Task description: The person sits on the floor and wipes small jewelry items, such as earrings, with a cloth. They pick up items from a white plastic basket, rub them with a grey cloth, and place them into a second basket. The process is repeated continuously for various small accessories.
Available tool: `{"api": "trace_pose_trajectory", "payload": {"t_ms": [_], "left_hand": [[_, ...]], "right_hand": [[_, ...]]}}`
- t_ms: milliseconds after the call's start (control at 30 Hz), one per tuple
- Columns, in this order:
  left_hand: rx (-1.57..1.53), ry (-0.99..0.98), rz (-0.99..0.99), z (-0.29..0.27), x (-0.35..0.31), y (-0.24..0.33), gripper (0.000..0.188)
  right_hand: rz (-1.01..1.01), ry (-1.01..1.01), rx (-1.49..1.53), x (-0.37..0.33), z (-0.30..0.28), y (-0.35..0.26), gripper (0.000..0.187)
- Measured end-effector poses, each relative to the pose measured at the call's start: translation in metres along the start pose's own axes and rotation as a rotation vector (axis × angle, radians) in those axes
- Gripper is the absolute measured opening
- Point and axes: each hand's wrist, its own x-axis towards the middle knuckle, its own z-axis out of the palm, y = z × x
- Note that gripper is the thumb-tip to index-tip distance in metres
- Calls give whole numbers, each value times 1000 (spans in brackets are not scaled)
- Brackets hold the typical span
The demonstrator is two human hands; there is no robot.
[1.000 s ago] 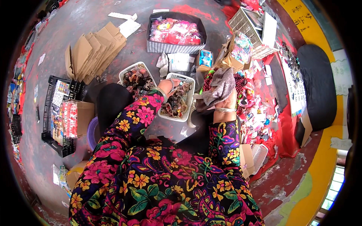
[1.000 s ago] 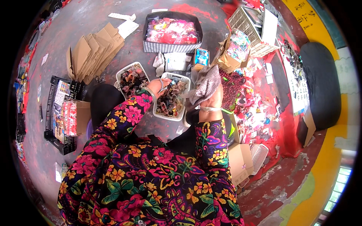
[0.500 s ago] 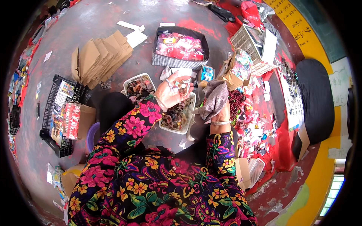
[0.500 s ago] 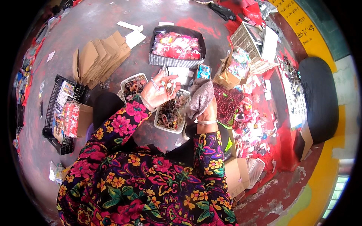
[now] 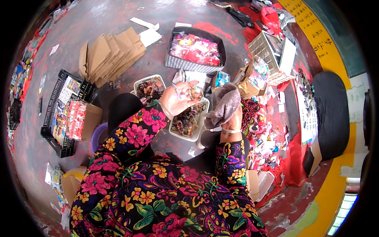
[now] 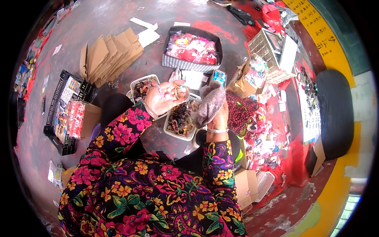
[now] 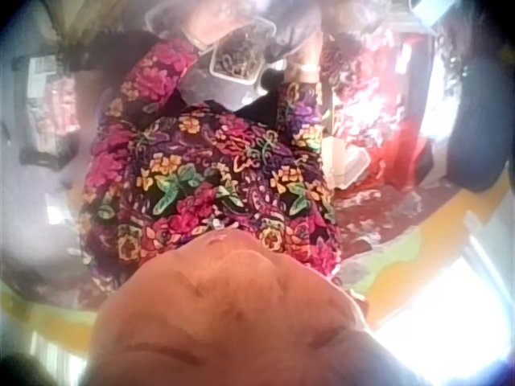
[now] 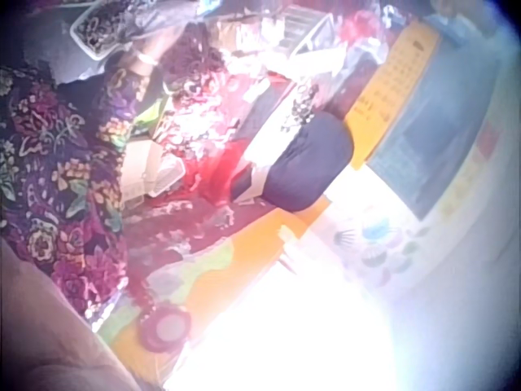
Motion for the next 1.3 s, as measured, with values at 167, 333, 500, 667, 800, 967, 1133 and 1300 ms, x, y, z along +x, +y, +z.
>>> {"api": "trace_pose_trajectory", "payload": {"t_ms": [167, 333, 500, 667, 800, 967, 1133, 1300], "left_hand": [[61, -58, 26, 3, 0, -2, 34], [122, 16, 77, 5, 2, -7, 34], [107, 2, 108, 5, 0, -7, 32], [137, 11, 53, 1, 1, -6, 30], [296, 61, 34, -1, 1, -8, 26], [404, 136, 51, 7, -2, -16, 21], [536, 188, 59, 17, -9, -24, 21], [571, 203, -14, 11, -6, -24, 22]], "right_hand": [[26, 4, -5, -1, 15, -1, 35], [24, -46, -16, -1, 13, 0, 35], [35, -45, -36, -2, 14, 0, 37], [42, -72, -64, -1, 9, 2, 46], [71, -177, -239, -3, 12, 2, 53], [-140, -207, -873, 1, 4, 25, 38], [-358, -285, -1282, -4, 15, 24, 28], [-115, -128, -883, 2, 2, 33, 21]]}}
